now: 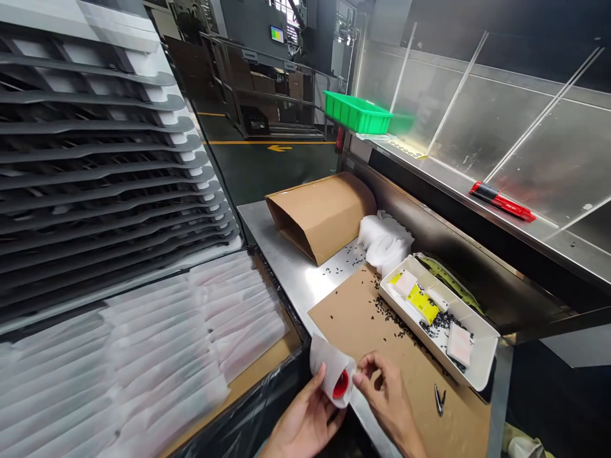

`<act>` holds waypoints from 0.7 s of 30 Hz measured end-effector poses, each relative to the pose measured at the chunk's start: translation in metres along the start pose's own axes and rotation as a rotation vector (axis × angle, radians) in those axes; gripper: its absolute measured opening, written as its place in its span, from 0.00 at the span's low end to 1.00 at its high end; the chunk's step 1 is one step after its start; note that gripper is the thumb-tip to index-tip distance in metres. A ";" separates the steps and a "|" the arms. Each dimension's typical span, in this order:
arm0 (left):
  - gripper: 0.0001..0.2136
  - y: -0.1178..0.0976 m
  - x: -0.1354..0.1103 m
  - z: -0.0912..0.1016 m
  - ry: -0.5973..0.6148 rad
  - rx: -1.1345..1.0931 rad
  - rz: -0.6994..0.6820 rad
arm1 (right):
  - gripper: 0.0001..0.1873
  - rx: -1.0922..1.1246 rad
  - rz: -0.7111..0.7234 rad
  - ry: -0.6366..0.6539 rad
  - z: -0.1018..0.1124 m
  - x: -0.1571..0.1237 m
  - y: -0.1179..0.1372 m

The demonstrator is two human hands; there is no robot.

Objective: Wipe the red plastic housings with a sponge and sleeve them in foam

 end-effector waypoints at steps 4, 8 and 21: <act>0.04 0.000 0.000 0.004 -0.026 -0.003 -0.032 | 0.26 0.027 -0.042 -0.004 -0.008 -0.003 -0.003; 0.01 -0.010 0.009 0.012 -0.075 -0.067 -0.125 | 0.25 0.096 -0.106 -0.189 0.005 -0.009 -0.025; 0.12 -0.134 0.114 0.074 -0.291 -0.287 -0.328 | 0.33 0.114 -0.259 -0.297 -0.038 -0.034 -0.073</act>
Point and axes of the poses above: each hand's wrist, its own x-axis towards the middle knuckle, its own z-axis out of the back of the hand, y = z × x, the point moved 3 cm from there along x, towards the middle knuckle, and after that the axes turned 8 degrees about -x, right-handed, at the moved point
